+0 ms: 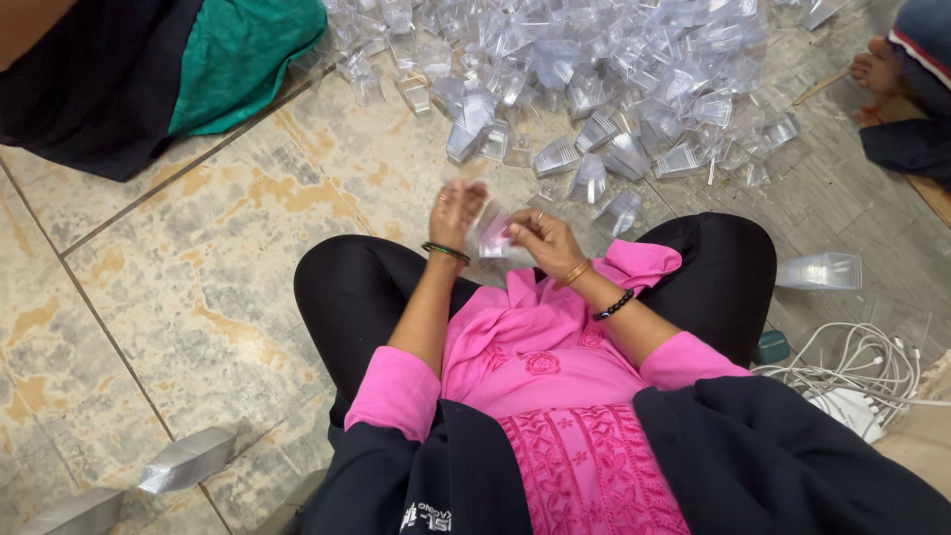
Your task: The person sits on the floor among a large pile of clear plastic cups and folds each cup flat by hand, pressing the sides together, then tosses the flattened cup aside and picks up the next cup, repeating this cycle continuously.
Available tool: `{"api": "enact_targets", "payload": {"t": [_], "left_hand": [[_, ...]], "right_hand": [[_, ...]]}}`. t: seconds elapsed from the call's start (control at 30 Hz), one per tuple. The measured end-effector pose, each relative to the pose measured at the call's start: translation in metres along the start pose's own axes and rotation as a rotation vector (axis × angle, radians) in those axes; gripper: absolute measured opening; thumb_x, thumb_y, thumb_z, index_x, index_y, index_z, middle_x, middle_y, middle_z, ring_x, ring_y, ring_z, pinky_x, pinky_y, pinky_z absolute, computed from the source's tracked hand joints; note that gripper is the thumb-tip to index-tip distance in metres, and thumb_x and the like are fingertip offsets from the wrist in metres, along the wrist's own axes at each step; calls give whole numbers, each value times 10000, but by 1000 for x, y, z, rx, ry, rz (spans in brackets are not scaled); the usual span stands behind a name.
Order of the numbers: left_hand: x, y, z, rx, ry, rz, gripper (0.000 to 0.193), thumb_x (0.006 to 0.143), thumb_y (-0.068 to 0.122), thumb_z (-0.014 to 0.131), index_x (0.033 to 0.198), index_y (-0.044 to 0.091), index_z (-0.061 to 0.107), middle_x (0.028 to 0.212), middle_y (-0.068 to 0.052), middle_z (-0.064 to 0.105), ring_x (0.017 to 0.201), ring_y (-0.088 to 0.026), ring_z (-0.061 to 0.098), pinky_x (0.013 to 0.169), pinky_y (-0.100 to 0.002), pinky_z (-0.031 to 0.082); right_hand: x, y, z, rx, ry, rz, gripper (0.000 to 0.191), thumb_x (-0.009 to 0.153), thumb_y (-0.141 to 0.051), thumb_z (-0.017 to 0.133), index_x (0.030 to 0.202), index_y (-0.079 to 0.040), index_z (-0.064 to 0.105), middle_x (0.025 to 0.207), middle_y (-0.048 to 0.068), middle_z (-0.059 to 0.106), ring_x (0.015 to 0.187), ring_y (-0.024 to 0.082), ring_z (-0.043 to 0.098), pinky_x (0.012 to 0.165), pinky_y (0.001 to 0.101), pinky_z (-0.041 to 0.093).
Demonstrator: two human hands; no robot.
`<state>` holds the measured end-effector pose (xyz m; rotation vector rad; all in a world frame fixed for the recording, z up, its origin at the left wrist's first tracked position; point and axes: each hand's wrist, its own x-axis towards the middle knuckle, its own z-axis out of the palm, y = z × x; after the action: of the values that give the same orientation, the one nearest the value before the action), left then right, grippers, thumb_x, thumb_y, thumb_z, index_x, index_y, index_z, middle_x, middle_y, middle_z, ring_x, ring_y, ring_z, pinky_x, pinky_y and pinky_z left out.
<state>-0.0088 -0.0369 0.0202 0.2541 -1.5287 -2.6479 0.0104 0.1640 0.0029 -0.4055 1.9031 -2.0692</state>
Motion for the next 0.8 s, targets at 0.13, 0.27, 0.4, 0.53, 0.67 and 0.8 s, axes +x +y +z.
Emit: {"api": "enact_targets", "payload": {"t": [0.13, 0.27, 0.4, 0.53, 0.67, 0.8], "left_hand": [[15, 23, -20, -221, 231, -203, 569, 984, 559, 548, 1198, 37, 620, 1138, -100, 732, 1013, -203, 718, 880, -338, 561], [18, 23, -24, -199, 310, -265, 600, 972, 583, 576, 1217, 36, 620, 1146, -108, 709, 991, -204, 702, 844, -341, 565], [10, 1, -20, 117, 154, -267, 518, 969, 517, 602, 1208, 58, 615, 1108, -87, 732, 928, -175, 703, 782, -308, 554], [-14, -25, -16, 434, -235, -199, 438, 1032, 449, 581, 1223, 61, 656, 1087, -70, 726, 985, -137, 701, 840, -266, 554], [-35, -46, 2, 362, -586, -251, 401, 1058, 361, 580, 1255, 18, 647, 1120, -83, 737, 1033, -163, 709, 890, -300, 555], [-41, -47, 0, 527, -638, -261, 415, 1013, 256, 611, 1355, 21, 586, 1149, -82, 725, 1057, -158, 694, 943, -312, 553]], "right_hand": [[5, 12, -14, -905, -61, -489, 164, 945, -102, 655, 1092, -50, 706, 1052, 142, 733, 961, 338, 708, 828, 416, 572], [2, 22, 1, -1121, -282, -351, 236, 890, -109, 652, 1112, -89, 729, 1092, 123, 746, 941, 361, 703, 795, 465, 557], [2, 7, 8, -895, -9, -372, 290, 949, -209, 708, 1208, -80, 712, 1104, 146, 739, 973, 351, 705, 827, 430, 573], [3, -25, 3, -454, 357, -392, 528, 998, -231, 759, 1444, -61, 532, 1350, 154, 626, 1169, 252, 651, 961, 371, 541], [-18, -40, -10, -32, 136, 7, 625, 968, -257, 696, 1524, -128, 443, 1277, 67, 582, 1027, 133, 627, 850, 294, 568], [-59, -62, -91, -596, 450, -293, 423, 962, -216, 755, 1341, -59, 651, 1073, 51, 716, 955, 118, 671, 848, 313, 572]]}}
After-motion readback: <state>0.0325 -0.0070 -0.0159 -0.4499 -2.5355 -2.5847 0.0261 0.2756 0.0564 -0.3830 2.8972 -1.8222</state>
